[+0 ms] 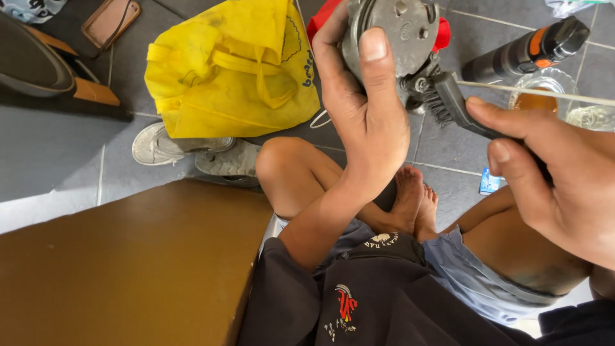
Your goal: Cleaning a motorcycle cylinder head cover by scrubbing it with a wire brush and scraping off residue.
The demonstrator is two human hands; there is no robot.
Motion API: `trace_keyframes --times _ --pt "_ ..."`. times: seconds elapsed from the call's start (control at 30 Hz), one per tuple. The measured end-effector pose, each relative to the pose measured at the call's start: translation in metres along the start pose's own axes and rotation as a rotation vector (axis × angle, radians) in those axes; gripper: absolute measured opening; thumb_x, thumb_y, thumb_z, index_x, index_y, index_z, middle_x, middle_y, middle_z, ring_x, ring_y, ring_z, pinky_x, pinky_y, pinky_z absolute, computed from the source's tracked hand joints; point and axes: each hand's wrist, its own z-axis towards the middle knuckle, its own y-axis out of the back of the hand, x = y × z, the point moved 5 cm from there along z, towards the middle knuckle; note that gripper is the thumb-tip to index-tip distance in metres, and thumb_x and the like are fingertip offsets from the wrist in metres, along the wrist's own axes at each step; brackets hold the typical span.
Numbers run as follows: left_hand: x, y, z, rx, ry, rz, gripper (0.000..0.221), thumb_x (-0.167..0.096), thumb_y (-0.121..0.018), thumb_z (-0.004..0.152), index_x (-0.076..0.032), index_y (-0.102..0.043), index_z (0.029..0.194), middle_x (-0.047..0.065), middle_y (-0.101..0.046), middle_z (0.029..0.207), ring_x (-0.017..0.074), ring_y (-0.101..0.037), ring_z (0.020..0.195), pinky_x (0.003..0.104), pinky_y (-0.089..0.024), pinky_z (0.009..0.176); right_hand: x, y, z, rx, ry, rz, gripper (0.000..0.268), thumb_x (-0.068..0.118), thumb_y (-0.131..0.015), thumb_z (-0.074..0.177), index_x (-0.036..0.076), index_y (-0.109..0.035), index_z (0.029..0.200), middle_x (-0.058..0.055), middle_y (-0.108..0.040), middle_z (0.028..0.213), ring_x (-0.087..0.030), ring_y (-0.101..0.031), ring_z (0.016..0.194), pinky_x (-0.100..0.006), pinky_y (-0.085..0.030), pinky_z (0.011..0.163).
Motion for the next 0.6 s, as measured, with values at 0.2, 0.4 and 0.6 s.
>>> trace_keyframes --times 0.2,0.4,0.6 --pt "0.008 0.004 -0.007 -0.055 -0.002 -0.024 0.051 -0.047 -0.048 0.108 -0.008 -0.051 0.14 0.007 -0.061 0.13 0.0169 -0.059 0.123 0.033 -0.048 0.114 0.012 -0.005 0.012 -0.13 0.105 0.034 0.04 -0.005 -0.055 0.114 -0.012 -0.06 0.153 -0.016 -0.068 0.101 -0.023 -0.061 0.066 -0.036 -0.048 0.067" --pt "0.02 0.016 0.013 -0.224 0.014 -0.023 0.048 -0.042 -0.044 0.108 -0.002 -0.054 0.133 0.012 -0.06 0.134 0.0211 -0.055 0.131 0.036 -0.043 0.117 0.007 -0.01 0.012 -0.062 0.213 0.085 0.042 -0.008 -0.055 0.108 -0.007 -0.061 0.149 -0.015 -0.067 0.086 -0.027 -0.065 0.075 -0.038 -0.051 0.073" --pt "0.033 -0.003 -0.015 -0.088 0.089 -0.124 0.044 -0.044 -0.048 0.109 -0.01 -0.054 0.136 0.005 -0.063 0.121 0.0135 -0.058 0.113 0.031 -0.048 0.105 0.0 -0.006 0.015 -0.12 0.197 0.154 0.043 -0.009 -0.052 0.114 -0.017 -0.057 0.155 -0.02 -0.067 0.098 -0.031 -0.065 0.084 -0.043 -0.052 0.083"
